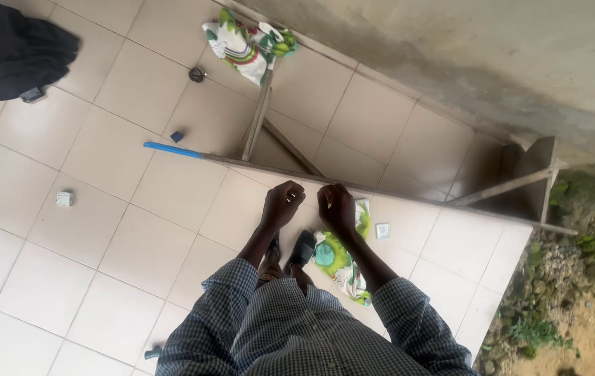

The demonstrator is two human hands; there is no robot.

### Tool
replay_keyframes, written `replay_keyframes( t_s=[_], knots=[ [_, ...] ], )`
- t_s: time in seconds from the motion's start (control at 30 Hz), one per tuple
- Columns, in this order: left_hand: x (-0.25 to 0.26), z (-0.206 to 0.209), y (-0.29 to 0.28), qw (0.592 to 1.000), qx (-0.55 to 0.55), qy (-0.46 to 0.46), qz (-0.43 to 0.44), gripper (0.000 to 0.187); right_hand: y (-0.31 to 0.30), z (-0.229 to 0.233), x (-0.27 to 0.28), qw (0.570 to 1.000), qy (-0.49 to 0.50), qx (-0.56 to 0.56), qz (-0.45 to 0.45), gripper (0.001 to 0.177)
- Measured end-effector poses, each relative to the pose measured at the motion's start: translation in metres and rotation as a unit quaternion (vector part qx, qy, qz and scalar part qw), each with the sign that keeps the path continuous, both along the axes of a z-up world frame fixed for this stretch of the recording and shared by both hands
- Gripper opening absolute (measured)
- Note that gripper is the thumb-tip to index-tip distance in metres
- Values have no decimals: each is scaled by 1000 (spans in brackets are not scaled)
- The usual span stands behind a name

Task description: The recorder picks up and folds a towel, then gathers a cable and a wallet from the floor and places them on a table.

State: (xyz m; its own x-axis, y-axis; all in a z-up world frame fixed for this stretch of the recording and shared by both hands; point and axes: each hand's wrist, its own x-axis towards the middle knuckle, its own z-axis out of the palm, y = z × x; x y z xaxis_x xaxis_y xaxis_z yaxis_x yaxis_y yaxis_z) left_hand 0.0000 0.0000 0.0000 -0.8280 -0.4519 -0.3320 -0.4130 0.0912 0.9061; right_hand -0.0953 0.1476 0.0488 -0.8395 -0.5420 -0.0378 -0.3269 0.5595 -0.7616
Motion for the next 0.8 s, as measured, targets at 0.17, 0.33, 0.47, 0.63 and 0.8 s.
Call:
replay_keyframes(
  t_s=[0.17,0.33,0.47,0.63,0.8],
  knots=[
    [-22,-47,-21,998,0,-54,-39,18,-8,-53,-17,999,-7,35,-11,9],
    [-43,-103,-30,992,-31,-97,-74,19,3,-128,-23,996,-12,85,-12,9],
    [-66,-145,-25,982,-60,-126,-125,16,19,-190,-37,989,-35,146,10,6],
    [-72,-248,3,964,-138,-138,-181,19,57,-288,-58,981,-25,191,37,27],
    [-77,-343,29,924,-259,-108,-258,38,100,-384,-80,948,-36,311,58,56]
  ],
)
